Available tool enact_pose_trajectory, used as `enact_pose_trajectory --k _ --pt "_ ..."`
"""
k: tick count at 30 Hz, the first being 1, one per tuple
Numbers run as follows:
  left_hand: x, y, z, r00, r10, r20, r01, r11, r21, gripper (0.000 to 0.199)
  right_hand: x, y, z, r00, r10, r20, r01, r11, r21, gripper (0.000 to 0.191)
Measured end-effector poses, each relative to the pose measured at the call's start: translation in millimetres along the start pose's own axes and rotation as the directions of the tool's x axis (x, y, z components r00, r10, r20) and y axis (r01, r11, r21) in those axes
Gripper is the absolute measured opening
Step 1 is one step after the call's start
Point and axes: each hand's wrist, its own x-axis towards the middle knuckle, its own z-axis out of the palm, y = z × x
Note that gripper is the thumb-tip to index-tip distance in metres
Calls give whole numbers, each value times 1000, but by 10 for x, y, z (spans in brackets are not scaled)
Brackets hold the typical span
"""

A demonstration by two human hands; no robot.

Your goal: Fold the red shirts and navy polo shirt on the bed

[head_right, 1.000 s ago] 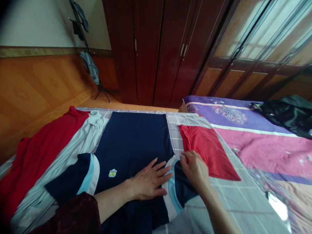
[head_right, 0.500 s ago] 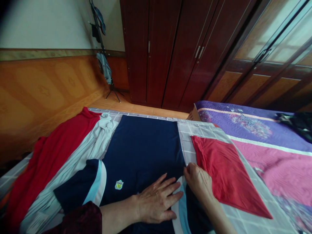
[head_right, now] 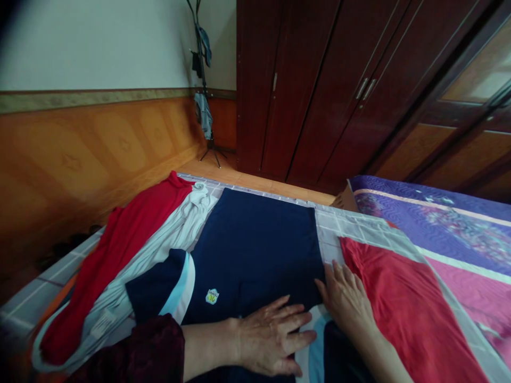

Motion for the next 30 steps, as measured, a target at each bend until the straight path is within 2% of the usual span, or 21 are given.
enact_pose_trajectory --k 2,5,7,8,9,10,12,13,14,15,16,17,20,23,25,28,30 --pt "-69 4 -188 1000 -25 10 24 999 31 50 70 -115 -85 997 -75 -35 76 997 28 45" --pt "-330 -69 -645 988 -151 32 148 987 59 34 185 -530 -327 971 -227 -78 239 950 201 46" --pt "-636 -173 -965 941 -338 -4 337 939 67 31 229 -916 -533 935 -348 -68 349 871 345 47" --pt "-824 -233 -1098 892 -448 -52 451 889 80 32 237 -1116 -636 906 -419 -61 405 817 410 48" --pt "-1028 -290 -1202 827 -552 -105 561 823 89 32 235 -1308 -732 872 -486 -48 451 762 465 48" --pt "-1241 -341 -1273 731 -662 -162 679 729 84 33 227 -1485 -816 829 -559 -30 492 702 514 50" --pt "-1651 -410 -1316 504 -826 -253 861 504 72 32 203 -1769 -931 732 -681 0 544 585 602 55" --pt "-1831 -424 -1294 393 -878 -275 918 389 71 33 193 -1872 -957 684 -729 13 554 531 641 58" --pt "-1985 -426 -1251 300 -909 -288 954 293 69 35 186 -1951 -964 642 -767 22 554 483 678 60" --pt "-2109 -418 -1192 225 -930 -292 974 215 66 37 184 -2008 -955 606 -795 27 549 443 709 63" --pt "-2201 -405 -1126 169 -943 -288 986 159 59 39 185 -2046 -935 582 -812 30 539 413 734 64" --pt "-2263 -389 -1058 133 -951 -279 991 125 45 41 190 -2069 -908 568 -822 33 527 394 753 65" --pt "-2316 -350 -889 96 -965 -246 995 103 -15 41 207 -2088 -835 547 -836 46 510 377 773 65" --pt "-2290 -348 -804 55 -964 -259 996 71 -53 36 197 -2080 -799 557 -830 29 517 374 770 64" --pt "-2281 -359 -782 17 -959 -284 999 30 -41 33 173 -2069 -787 592 -806 1 515 379 769 63" --pt "-2287 -371 -771 23 -952 -306 1000 22 7 27 137 -2040 -771 653 -757 -37 503 396 769 60" --pt "-2296 -366 -772 27 -946 -322 1000 27 4 23 132 -2014 -765 671 -740 -54 501 399 768 59"
